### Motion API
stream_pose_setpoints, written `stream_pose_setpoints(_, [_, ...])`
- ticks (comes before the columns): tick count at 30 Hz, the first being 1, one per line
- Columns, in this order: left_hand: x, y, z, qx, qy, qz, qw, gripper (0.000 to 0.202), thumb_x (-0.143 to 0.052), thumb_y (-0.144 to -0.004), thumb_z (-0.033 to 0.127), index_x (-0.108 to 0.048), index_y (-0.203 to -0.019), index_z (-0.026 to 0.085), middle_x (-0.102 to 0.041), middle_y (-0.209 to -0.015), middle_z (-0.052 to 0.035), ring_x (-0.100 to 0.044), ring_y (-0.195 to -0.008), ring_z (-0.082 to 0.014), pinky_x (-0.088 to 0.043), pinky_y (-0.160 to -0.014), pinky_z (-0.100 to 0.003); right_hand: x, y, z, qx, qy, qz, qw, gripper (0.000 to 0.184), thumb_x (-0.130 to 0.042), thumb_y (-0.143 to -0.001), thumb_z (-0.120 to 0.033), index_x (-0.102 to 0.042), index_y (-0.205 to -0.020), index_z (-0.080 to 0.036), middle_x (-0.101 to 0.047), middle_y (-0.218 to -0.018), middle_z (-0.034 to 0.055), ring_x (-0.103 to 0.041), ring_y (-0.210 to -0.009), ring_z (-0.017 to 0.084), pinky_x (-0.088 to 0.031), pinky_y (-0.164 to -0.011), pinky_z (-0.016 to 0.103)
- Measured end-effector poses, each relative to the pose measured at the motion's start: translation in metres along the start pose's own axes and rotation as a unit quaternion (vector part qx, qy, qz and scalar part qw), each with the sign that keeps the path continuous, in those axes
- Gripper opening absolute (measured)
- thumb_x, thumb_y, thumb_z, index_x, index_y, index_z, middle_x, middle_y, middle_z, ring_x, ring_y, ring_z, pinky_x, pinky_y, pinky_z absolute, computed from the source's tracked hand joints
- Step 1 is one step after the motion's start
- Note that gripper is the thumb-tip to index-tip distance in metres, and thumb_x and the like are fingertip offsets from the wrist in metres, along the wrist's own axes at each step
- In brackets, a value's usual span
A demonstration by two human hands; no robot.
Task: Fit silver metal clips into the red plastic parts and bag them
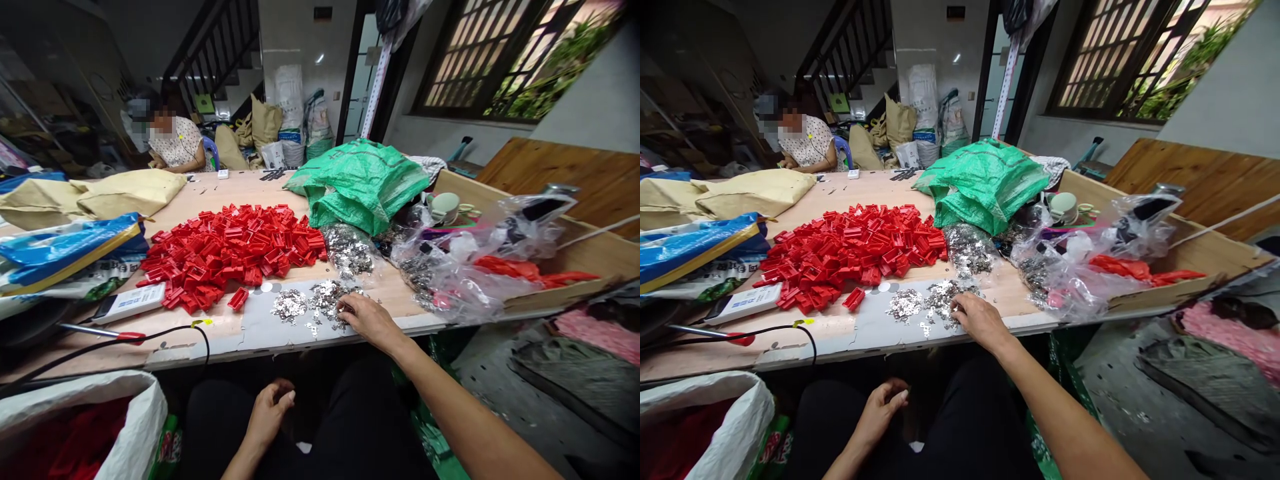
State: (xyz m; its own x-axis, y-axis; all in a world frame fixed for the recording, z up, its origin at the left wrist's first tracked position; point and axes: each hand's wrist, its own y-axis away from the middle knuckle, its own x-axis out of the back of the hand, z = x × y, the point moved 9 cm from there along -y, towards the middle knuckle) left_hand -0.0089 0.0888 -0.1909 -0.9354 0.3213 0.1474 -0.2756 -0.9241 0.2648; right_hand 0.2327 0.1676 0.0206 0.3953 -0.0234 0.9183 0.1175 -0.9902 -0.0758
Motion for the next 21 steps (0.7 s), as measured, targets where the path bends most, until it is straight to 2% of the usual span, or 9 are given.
stream_pose_setpoints(7, [0.001,-0.001,0.002,0.001,0.002,0.005,1.0,0.028,-0.062,-0.078,0.039,-0.069,-0.09,0.014,-0.069,-0.084,-0.0078,-0.065,-0.081,-0.0231,-0.053,-0.074,-0.032,0.001,-0.002,-0.002,0.002,-0.013,-0.006,1.0,0.012,-0.055,-0.083,-0.017,-0.064,-0.085,-0.025,-0.062,-0.088,0.0012,-0.058,-0.08,0.017,-0.038,-0.067,0.025])
stream_pose_setpoints(12, [0.001,0.001,0.003,0.006,0.008,0.004,1.0,0.035,-0.063,-0.077,0.045,-0.07,-0.09,0.014,-0.07,-0.088,-0.009,-0.067,-0.082,-0.0243,-0.054,-0.075,-0.034,0.006,0.002,-0.009,0.009,-0.025,0.004,1.0,0.012,-0.054,-0.083,-0.015,-0.063,-0.082,-0.023,-0.061,-0.085,0.0011,-0.057,-0.079,0.016,-0.038,-0.068,0.025])
stream_pose_setpoints(18, [0.002,0.001,-0.01,0.026,0.045,0.011,0.999,0.049,-0.07,-0.065,0.059,-0.073,-0.087,0.016,-0.073,-0.091,-0.0096,-0.068,-0.088,-0.0284,-0.057,-0.077,-0.036,0.016,0.006,-0.014,0.015,-0.035,0.045,0.998,0.013,-0.054,-0.083,-0.013,-0.061,-0.085,-0.022,-0.063,-0.088,0.0012,-0.057,-0.083,0.015,-0.039,-0.073,0.024])
stream_pose_setpoints(21, [0.005,-0.002,-0.021,0.026,0.054,0.035,0.998,0.054,-0.071,-0.06,0.064,-0.074,-0.085,0.016,-0.074,-0.089,-0.0094,-0.07,-0.084,-0.029,-0.059,-0.077,-0.037,0.023,0.009,-0.014,0.007,-0.041,0.075,0.996,0.011,-0.052,-0.085,-0.015,-0.059,-0.09,-0.022,-0.064,-0.087,0.001,-0.058,-0.08,0.015,-0.039,-0.07,0.024])
